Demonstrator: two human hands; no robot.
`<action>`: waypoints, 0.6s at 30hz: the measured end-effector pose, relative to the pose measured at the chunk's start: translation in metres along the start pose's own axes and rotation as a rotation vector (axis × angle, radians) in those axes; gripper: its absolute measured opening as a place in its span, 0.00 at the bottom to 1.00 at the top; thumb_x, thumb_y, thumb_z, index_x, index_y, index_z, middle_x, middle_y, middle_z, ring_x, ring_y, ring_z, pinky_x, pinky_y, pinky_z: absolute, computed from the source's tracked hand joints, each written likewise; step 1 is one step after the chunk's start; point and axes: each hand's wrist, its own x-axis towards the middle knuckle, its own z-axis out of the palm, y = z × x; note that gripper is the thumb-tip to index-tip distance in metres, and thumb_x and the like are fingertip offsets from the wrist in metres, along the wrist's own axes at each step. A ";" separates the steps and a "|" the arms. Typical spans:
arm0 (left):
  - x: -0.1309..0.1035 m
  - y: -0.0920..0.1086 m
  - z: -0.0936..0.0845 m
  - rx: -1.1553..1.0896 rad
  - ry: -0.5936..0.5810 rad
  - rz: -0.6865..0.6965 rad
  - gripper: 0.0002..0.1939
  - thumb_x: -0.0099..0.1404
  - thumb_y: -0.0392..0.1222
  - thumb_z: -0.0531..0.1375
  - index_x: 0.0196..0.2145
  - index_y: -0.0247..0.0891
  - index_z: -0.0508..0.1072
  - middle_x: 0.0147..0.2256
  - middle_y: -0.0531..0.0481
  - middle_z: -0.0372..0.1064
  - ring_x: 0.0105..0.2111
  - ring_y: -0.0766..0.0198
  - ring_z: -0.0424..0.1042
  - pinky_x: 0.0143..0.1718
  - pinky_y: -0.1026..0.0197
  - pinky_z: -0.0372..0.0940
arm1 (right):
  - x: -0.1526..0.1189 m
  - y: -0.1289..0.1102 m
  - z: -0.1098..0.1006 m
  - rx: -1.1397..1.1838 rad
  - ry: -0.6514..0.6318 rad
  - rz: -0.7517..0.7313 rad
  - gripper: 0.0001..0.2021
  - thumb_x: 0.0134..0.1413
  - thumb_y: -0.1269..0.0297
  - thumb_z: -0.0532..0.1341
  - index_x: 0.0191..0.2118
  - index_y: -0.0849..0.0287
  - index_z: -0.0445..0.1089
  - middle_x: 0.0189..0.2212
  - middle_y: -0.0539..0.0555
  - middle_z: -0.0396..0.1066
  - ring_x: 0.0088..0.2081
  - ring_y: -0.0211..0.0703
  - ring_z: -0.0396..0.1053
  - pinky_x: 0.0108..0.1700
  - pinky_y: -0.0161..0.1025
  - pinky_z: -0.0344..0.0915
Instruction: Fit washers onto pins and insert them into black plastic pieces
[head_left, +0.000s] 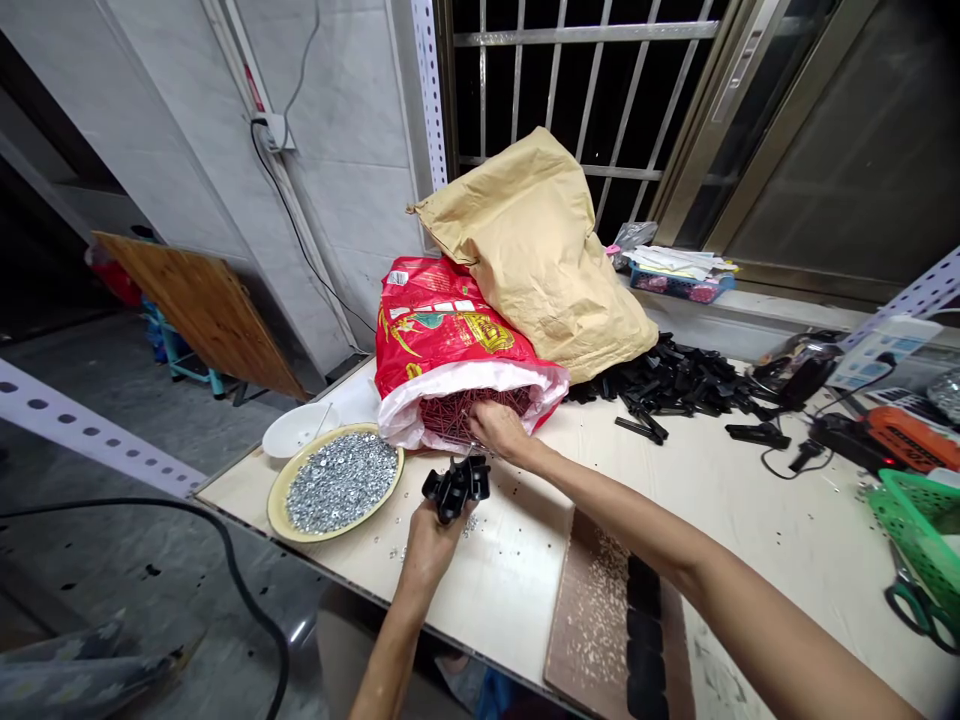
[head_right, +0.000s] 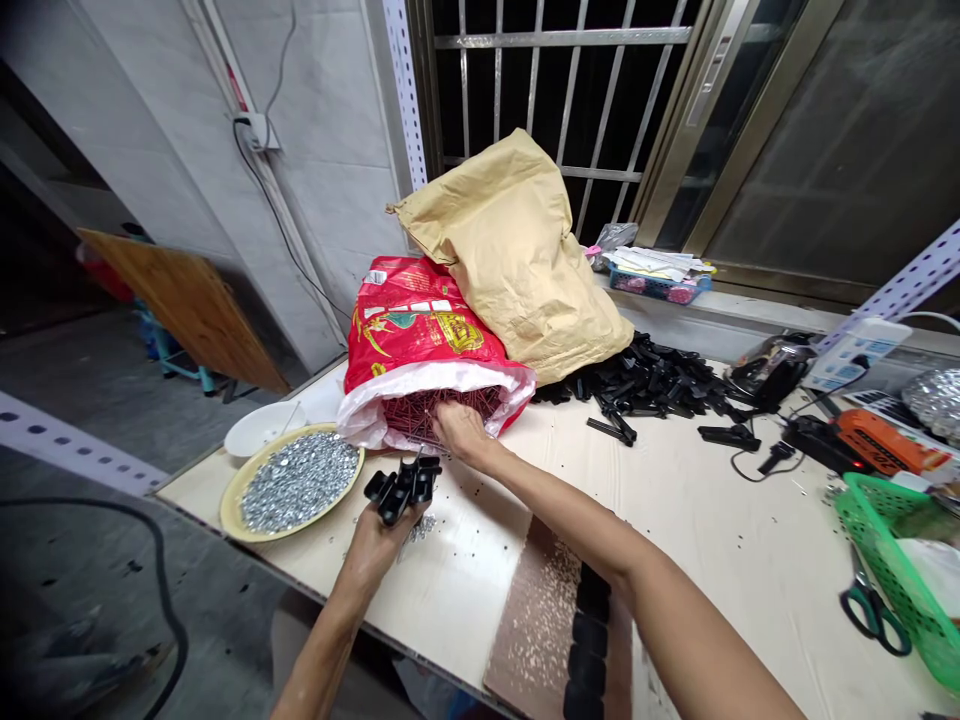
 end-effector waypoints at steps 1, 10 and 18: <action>0.000 0.003 -0.001 0.001 0.009 -0.002 0.15 0.50 0.51 0.62 0.29 0.34 0.73 0.23 0.50 0.71 0.25 0.59 0.70 0.28 0.62 0.63 | -0.007 0.002 -0.010 0.036 0.045 -0.021 0.10 0.62 0.66 0.49 0.43 0.61 0.64 0.39 0.60 0.72 0.41 0.43 0.70 0.42 0.37 0.61; 0.008 0.044 0.006 0.146 0.001 0.018 0.14 0.49 0.50 0.61 0.27 0.36 0.74 0.23 0.48 0.73 0.28 0.53 0.73 0.28 0.60 0.62 | -0.056 -0.004 -0.095 0.863 0.255 -0.296 0.09 0.57 0.59 0.56 0.34 0.59 0.61 0.28 0.48 0.66 0.29 0.33 0.64 0.32 0.32 0.60; 0.004 0.064 0.019 0.240 -0.010 0.054 0.12 0.49 0.47 0.62 0.29 0.36 0.74 0.23 0.46 0.73 0.29 0.51 0.73 0.28 0.60 0.61 | -0.080 -0.017 -0.089 0.797 0.276 -0.333 0.06 0.57 0.62 0.58 0.34 0.59 0.63 0.29 0.49 0.69 0.31 0.36 0.66 0.35 0.34 0.62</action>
